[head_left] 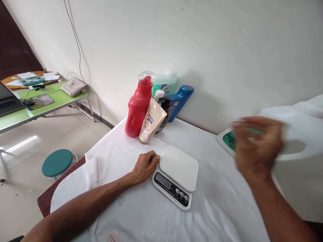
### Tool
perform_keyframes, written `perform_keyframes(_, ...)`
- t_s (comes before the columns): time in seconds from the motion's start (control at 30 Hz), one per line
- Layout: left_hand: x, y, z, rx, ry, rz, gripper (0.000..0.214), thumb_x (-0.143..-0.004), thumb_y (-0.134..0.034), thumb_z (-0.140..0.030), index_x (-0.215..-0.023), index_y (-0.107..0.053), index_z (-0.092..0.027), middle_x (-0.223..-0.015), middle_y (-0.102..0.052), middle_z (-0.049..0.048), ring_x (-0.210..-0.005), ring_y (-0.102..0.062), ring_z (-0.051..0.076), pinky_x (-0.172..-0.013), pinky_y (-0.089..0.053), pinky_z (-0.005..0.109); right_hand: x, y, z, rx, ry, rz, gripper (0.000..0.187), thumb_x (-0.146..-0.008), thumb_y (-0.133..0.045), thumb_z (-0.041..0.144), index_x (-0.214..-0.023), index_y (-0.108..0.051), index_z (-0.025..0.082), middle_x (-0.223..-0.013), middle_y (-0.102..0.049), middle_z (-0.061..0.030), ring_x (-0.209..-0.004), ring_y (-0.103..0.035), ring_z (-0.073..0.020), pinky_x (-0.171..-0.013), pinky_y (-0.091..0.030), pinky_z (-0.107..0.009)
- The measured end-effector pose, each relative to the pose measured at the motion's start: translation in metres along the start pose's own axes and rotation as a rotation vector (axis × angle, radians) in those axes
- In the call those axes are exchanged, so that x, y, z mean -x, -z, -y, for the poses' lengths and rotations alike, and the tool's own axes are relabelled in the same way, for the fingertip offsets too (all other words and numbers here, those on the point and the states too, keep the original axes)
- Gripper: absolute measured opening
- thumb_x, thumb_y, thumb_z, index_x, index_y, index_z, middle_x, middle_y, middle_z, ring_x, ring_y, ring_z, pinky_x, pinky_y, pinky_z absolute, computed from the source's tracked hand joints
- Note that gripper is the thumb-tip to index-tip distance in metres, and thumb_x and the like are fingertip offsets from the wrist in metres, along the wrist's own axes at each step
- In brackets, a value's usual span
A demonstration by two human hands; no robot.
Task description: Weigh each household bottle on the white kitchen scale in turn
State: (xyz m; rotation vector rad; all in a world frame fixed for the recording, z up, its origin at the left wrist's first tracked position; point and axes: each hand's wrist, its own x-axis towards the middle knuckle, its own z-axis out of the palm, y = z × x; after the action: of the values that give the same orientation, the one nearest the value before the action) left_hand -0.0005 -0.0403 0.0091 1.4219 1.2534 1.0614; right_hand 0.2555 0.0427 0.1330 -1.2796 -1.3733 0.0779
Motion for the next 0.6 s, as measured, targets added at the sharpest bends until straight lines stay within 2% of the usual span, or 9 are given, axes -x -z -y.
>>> perform_keyframes(0.07,-0.001,0.000,0.002,0.015,0.000,-0.008,0.034,-0.096,-0.048,-0.041,-0.069,-0.049,-0.019,-0.058,-0.046,-0.0043,-0.059,-0.040,0.011,-0.059,-0.031,0.026,0.032,-0.038,0.039,-0.148,-0.061,0.347,0.056,-0.075,-0.077,0.066,-0.107,-0.062,0.023,-0.112,-0.068,-0.0096,-0.102,-0.066,-0.0262,-0.088,-0.054,-0.045)
perform_keyframes(0.1,-0.001,0.000,0.003,0.025,0.000,-0.010,0.033,-0.095,-0.048,-0.040,-0.070,-0.050,-0.019,-0.058,-0.046,-0.0042,-0.059,-0.041,0.011,-0.059,-0.031,0.026,0.046,-0.057,0.055,-0.200,-0.081,0.475,0.060,-0.071,-0.080,0.066,-0.110,-0.063,0.023,-0.114,-0.069,-0.0092,-0.105,-0.067,-0.0270,-0.090,-0.055,-0.045)
perform_keyframes(0.17,-0.001,0.000,0.004,0.048,-0.009,-0.012,0.030,-0.094,-0.048,-0.038,-0.071,-0.051,-0.019,-0.058,-0.046,-0.0041,-0.058,-0.041,0.011,-0.059,-0.031,0.026,0.068,-0.093,0.076,-0.294,-0.153,0.595,0.068,-0.069,-0.083,0.063,-0.119,-0.062,0.022,-0.122,-0.071,-0.0107,-0.113,-0.066,-0.0282,-0.093,-0.055,-0.043)
perform_keyframes(0.2,-0.002,0.000,0.005,0.056,-0.020,-0.013,0.029,-0.094,-0.048,-0.036,-0.071,-0.051,-0.019,-0.059,-0.047,-0.0039,-0.059,-0.041,0.011,-0.059,-0.031,0.026,0.074,-0.108,0.082,-0.326,-0.201,0.625,0.069,-0.071,-0.082,0.063,-0.122,-0.061,0.022,-0.121,-0.073,-0.0107,-0.110,-0.069,-0.0280,-0.091,-0.056,-0.041)
perform_keyframes(0.27,-0.003,0.000,0.007,0.055,-0.049,-0.018,0.026,-0.092,-0.048,-0.032,-0.070,-0.051,-0.019,-0.062,-0.048,-0.0034,-0.060,-0.042,0.011,-0.060,-0.032,0.026,0.082,-0.131,0.085,-0.266,-0.267,0.626,0.063,-0.071,-0.082,0.063,-0.113,-0.067,0.019,-0.107,-0.078,-0.0103,-0.098,-0.073,-0.0296,-0.082,-0.057,-0.039)
perform_keyframes(0.37,-0.005,-0.001,0.008,0.029,-0.069,-0.016,0.023,-0.091,-0.049,-0.027,-0.069,-0.048,-0.019,-0.064,-0.048,-0.0032,-0.060,-0.041,0.011,-0.061,-0.031,0.026,0.084,-0.148,0.082,-0.101,-0.278,0.571,0.049,-0.069,-0.080,0.064,-0.084,-0.074,0.017,-0.085,-0.079,-0.0123,-0.087,-0.075,-0.0348,-0.074,-0.056,-0.040)
perform_keyframes(0.43,-0.006,-0.001,0.009,0.020,-0.067,-0.007,0.023,-0.091,-0.048,-0.026,-0.069,-0.046,-0.019,-0.063,-0.046,-0.0037,-0.058,-0.039,0.011,-0.060,-0.029,0.027,0.084,-0.153,0.081,-0.068,-0.271,0.530,0.046,-0.072,-0.077,0.062,-0.077,-0.075,0.017,-0.084,-0.079,-0.0151,-0.090,-0.075,-0.0372,-0.076,-0.056,-0.041)
perform_keyframes(0.6,-0.007,0.001,0.009,0.011,-0.079,0.003,0.026,-0.091,-0.048,-0.026,-0.067,-0.041,-0.020,-0.060,-0.041,-0.0044,-0.058,-0.035,0.011,-0.061,-0.027,0.027,0.088,-0.151,0.082,-0.045,-0.277,0.449,0.045,-0.072,-0.076,0.059,-0.076,-0.077,0.015,-0.085,-0.079,-0.0161,-0.090,-0.075,-0.0376,-0.078,-0.056,-0.041)
